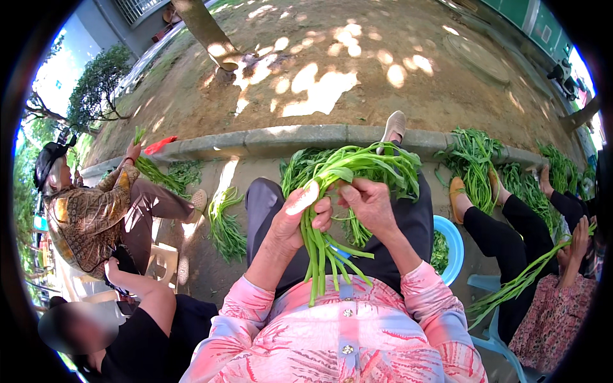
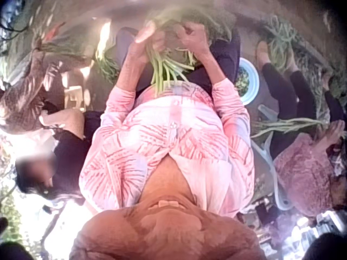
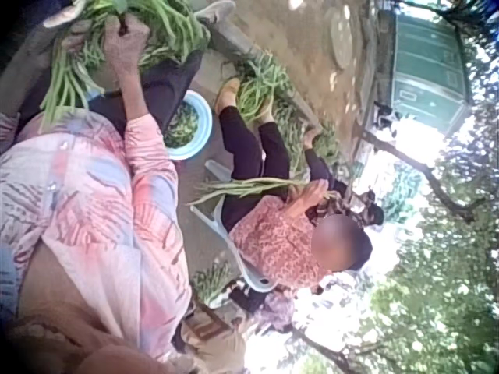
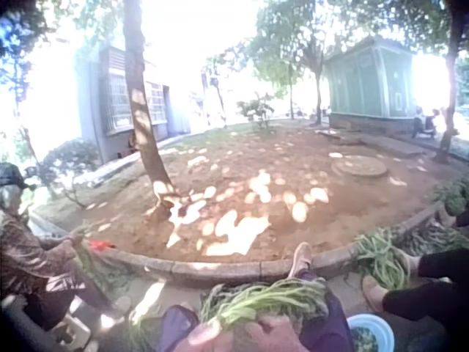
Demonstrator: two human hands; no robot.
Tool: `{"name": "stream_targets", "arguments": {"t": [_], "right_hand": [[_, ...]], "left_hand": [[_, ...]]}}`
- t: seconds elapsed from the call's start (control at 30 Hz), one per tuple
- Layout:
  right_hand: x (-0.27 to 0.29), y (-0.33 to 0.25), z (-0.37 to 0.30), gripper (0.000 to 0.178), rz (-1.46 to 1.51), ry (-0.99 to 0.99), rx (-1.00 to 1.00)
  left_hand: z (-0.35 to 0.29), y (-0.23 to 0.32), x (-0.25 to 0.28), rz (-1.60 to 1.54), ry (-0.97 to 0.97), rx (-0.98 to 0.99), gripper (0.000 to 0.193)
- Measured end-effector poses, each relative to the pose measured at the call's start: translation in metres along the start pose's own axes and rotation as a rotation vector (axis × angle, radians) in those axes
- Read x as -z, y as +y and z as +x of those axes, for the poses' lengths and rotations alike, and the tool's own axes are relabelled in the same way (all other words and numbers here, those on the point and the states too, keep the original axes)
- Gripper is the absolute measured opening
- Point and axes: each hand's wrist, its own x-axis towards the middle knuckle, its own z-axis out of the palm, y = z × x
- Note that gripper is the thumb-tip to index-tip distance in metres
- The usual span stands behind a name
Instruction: The person is picking leaves and stems from bunches of water spinach by hand and placing them into a blue plastic bucket.
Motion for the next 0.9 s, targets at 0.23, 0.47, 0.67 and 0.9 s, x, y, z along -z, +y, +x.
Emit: {"name": "stream_targets", "arguments": {"t": [0.23,0.47,0.67,0.9], "right_hand": [[0.003,-0.016,-0.013,0.012,0.076,-0.149,-0.152],[0.009,-0.020,-0.019,0.012,0.168,-0.225,-0.221],[0.007,-0.029,-0.022,0.011,-0.018,-0.239,-0.180],[0.005,-0.041,-0.017,0.013,-0.312,-0.165,-0.037]], "left_hand": [[-0.001,-0.006,0.000,0.081,0.089,0.003,0.043],[-0.001,-0.005,-0.007,0.300,0.172,0.021,0.044],[-0.007,-0.003,-0.009,0.234,0.140,0.040,0.025],[-0.010,-0.001,-0.010,0.431,0.064,-0.053,0.032]]}}
